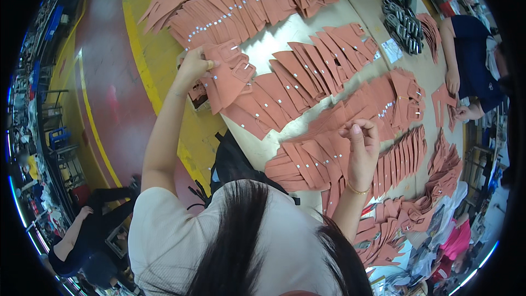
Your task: The person repeatedly picks up pink fabric belt pieces, aligns them with metal buckles, and stacks them on a table. The person also handles green belt pieces with buckles and stacks them separately. The task involves repetitive pick, align, and stack motions.
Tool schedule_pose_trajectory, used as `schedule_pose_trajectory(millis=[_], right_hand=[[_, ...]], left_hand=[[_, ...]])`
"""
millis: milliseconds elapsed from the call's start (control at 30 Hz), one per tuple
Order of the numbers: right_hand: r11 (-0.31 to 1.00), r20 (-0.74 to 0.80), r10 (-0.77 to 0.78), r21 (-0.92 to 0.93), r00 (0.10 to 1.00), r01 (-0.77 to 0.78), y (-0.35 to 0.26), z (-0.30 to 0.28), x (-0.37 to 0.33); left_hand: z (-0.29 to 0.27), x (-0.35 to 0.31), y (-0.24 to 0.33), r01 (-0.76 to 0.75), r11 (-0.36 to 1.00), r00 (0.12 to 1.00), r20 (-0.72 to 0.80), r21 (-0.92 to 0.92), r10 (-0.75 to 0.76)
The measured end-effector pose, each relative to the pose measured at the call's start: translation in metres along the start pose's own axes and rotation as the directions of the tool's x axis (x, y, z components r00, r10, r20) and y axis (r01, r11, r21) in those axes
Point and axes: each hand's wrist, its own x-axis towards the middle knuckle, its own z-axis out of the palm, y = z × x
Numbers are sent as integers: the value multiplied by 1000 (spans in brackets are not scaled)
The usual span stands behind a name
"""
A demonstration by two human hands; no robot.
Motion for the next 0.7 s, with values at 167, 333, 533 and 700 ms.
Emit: schedule_pose_trajectory(millis=[167,333,533,700], right_hand=[[999,-82,-31,15,996,32,-3,-35,-5],[996,-228,-83,6,970,87,-5,-94,-12],[988,-455,-153,-70,877,136,-2,-158,-29],[977,-661,-206,-177,722,117,0,-218,-54]], left_hand=[[1,-2,-1,-122,939,947,-245,321,207],[22,-4,45,-323,710,777,-253,626,576],[116,37,112,-476,819,876,87,321,475],[193,102,138,-649,723,756,302,235,581]])
